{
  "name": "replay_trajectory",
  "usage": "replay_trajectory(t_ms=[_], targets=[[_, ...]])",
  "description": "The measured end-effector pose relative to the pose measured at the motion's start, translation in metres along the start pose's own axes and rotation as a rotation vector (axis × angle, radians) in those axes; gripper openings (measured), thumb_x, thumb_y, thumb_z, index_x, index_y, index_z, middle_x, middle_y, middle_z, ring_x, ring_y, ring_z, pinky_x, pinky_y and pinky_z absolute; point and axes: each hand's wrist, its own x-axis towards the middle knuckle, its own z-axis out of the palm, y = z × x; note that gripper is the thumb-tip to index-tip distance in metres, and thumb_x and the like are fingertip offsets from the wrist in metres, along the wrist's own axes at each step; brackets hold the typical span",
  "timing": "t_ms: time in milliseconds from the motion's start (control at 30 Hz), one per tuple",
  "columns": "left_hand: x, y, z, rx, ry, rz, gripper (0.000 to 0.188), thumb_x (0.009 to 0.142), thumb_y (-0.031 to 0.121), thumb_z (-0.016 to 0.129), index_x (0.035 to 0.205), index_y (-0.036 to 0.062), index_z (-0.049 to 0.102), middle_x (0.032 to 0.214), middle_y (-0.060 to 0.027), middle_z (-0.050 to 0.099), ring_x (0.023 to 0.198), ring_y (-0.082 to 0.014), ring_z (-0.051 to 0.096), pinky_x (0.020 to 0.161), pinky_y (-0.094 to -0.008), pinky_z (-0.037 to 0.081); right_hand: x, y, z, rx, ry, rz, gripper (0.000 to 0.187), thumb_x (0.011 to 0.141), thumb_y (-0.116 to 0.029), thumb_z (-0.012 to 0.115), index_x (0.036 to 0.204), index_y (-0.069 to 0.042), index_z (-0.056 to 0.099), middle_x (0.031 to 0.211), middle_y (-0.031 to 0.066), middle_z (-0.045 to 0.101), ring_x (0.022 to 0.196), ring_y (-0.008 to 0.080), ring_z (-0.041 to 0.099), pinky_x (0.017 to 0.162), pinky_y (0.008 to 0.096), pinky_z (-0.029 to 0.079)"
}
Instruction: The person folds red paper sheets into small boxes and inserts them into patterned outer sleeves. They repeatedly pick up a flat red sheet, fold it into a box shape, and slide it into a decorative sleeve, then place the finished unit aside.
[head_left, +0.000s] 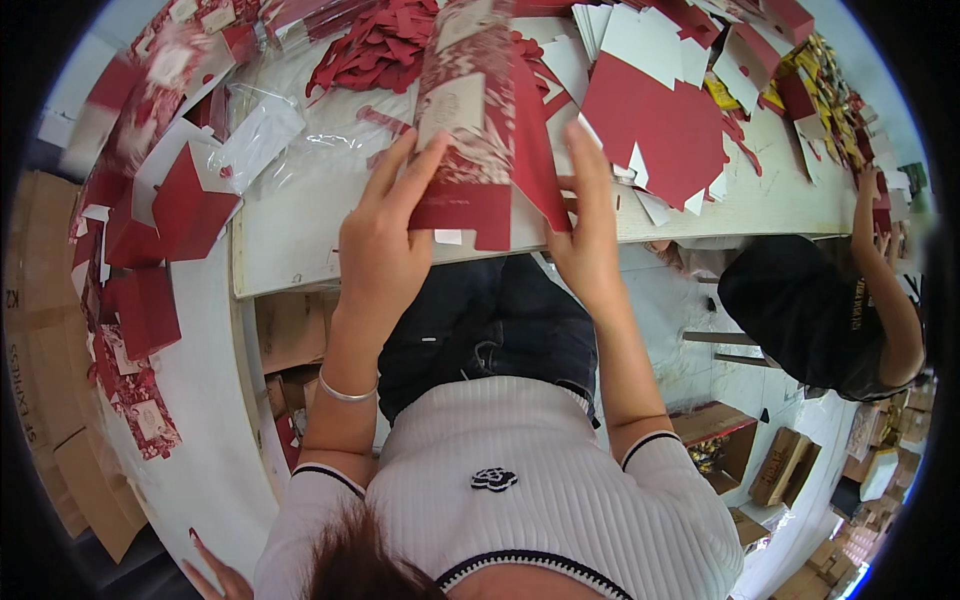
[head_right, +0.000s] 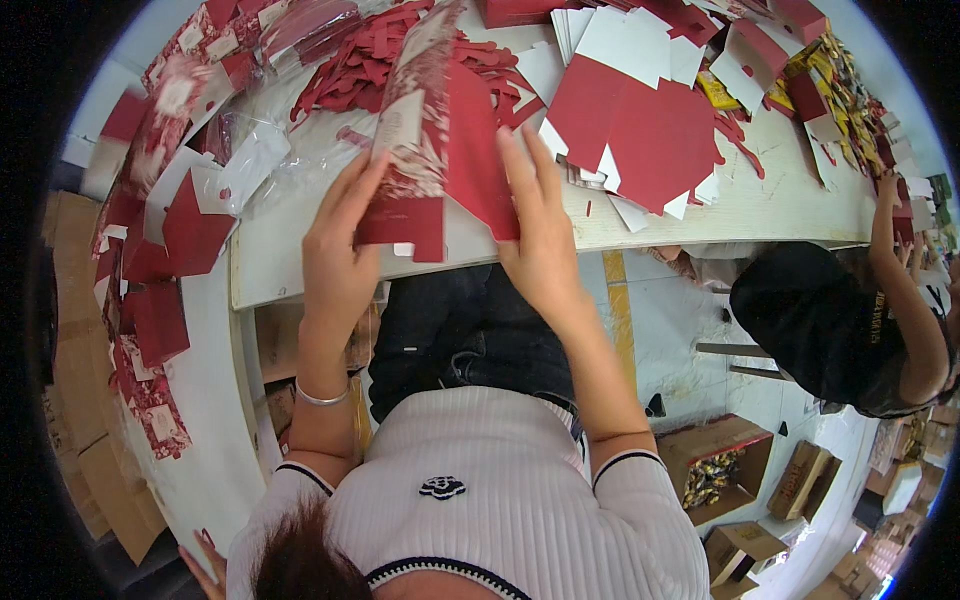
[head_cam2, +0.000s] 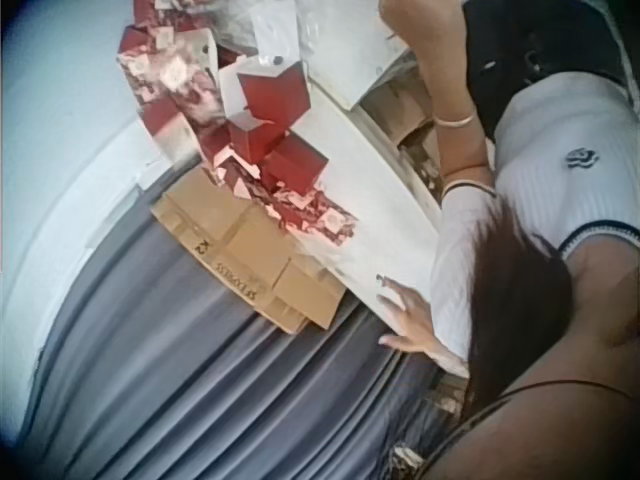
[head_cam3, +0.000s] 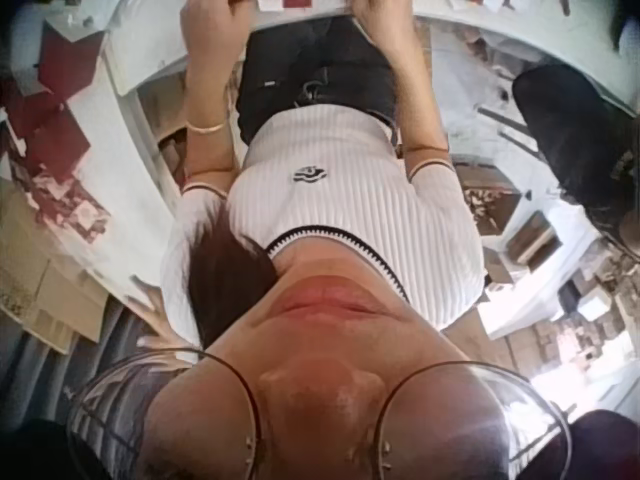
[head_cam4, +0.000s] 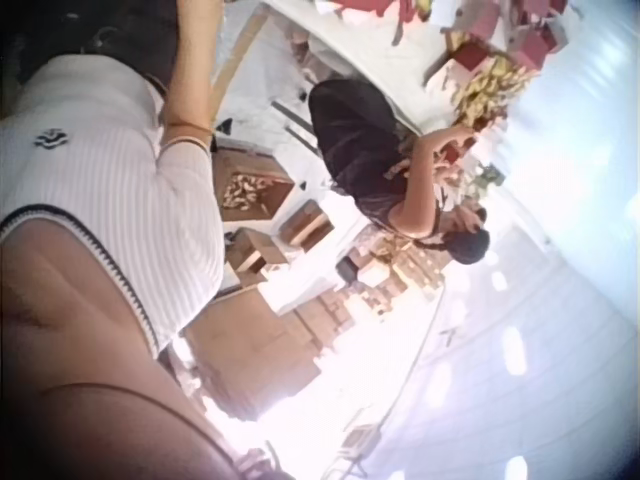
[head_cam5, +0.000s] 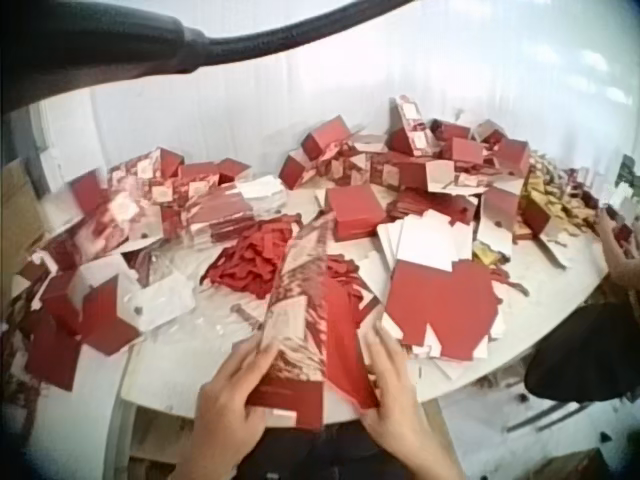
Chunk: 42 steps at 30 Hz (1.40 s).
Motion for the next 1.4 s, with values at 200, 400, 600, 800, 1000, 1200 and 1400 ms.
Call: replay_trajectory(t_ms=[200, 400, 600, 800, 1000, 1200, 1400], targets=[[-0.005, -0.006, 0.001, -0.197, -0.173, 0.022, 0.063, 0.066, 0.008, 0.062, 0.126, 0.0124, 0.044, 0.134, -0.0189, 0.03, 0.106, -0.0337, 0.049, 0.083, -0.0356, 0.044, -0.002, 0.006, -0.001, 0.072, 0.019, -0.118, 0.07, 0.059, 0.019, 0.045, 0.124, -0.007, 0.046, 0.131, 0.0178, 0.037, 0.112, 0.0317, 0.046, 0.092, 0.0318, 0.037], [0.001, 0.001, -0.003, -0.2, -0.225, 0.228, 0.094, 0.054, 0.034, 0.078, 0.134, 0.0168, 0.031, 0.141, -0.0176, 0.016, 0.128, -0.0383, 0.02, 0.101, -0.0491, 0.022, 0.01, -0.001, -0.004, 0.405, 0.287, 0.26, 0.043, 0.077, 0.007, 0.042, 0.119, -0.001, 0.047, 0.112, 0.0108, 0.052, 0.1, 0.0143, 0.048, 0.086, 0.025, 0.037], [0.054, 0.017, -0.043, 0.243, -0.24, 0.57, 0.099, 0.052, 0.038, 0.075, 0.134, 0.0144, 0.027, 0.14, -0.0174, 0.02, 0.129, -0.037, 0.019, 0.103, -0.0538, 0.013, 0.036, -0.023, -0.031, 0.521, -0.116, 0.253, 0.046, 0.074, 0.006, 0.039, 0.118, -0.002, 0.049, 0.1, 0.0072, 0.057, 0.082, 0.0079, 0.05, 0.069, 0.019, 0.04], [0.081, 0.041, -0.055, 0.264, -0.392, 0.615, 0.097, 0.051, 0.023, 0.073, 0.134, 0.0081, 0.025, 0.133, -0.0159, 0.03, 0.124, -0.0333, 0.03, 0.103, -0.0516, 0.017, 0.083, -0.045, -0.059, 0.407, -0.384, -0.051, 0.048, 0.067, 0.006, 0.038, 0.112, 0.0, 0.054, 0.101, 0.0109, 0.06, 0.094, 0.0143, 0.054, 0.084, 0.0277, 0.043], [0.069, 0.02, -0.052, 0.024, 0.059, 0.446, 0.105, 0.052, 0.03, 0.08, 0.134, 0.0019, 0.021, 0.129, -0.0179, 0.032, 0.118, -0.0343, 0.033, 0.098, -0.0426, 0.029, 0.119, -0.012, -0.066, 1.128, -0.263, -0.112, 0.058, 0.082, -0.028, 0.055, 0.13, -0.004, 0.031, 0.121, 0.0202, 0.045, 0.105, 0.0274, 0.051, 0.085, 0.0358, 0.044], [0.04, -0.002, -0.005, -0.111, 0.405, 0.18, 0.116, 0.059, 0.036, 0.078, 0.136, -0.0024, 0.0, 0.132, -0.0262, 0.017, 0.122, -0.0402, 0.022, 0.098, -0.0451, 0.025, 0.07, -0.049, 0.006, 0.567, 0.104, -0.43, 0.114, 0.057, -0.039, 0.079, 0.137, -0.003, 0.006, 0.137, 0.0179, 0.019, 0.124, 0.0287, 0.029, 0.099, 0.0413, 0.028], [0.055, 0.025, -0.036, -0.281, 0.155, 0.284, 0.101, 0.067, 0.055, 0.064, 0.134, -0.0038, 0.016, 0.13, -0.0203, 0.028, 0.123, -0.032, 0.024, 0.096, -0.0408, 0.028, 0.087, -0.042, -0.002, 0.791, 0.167, -0.288, 0.101, 0.061, -0.025, 0.077, 0.135, -0.003, 0.011, 0.132, 0.0136, 0.026, 0.119, 0.023, 0.035, 0.097, 0.0352, 0.031]])
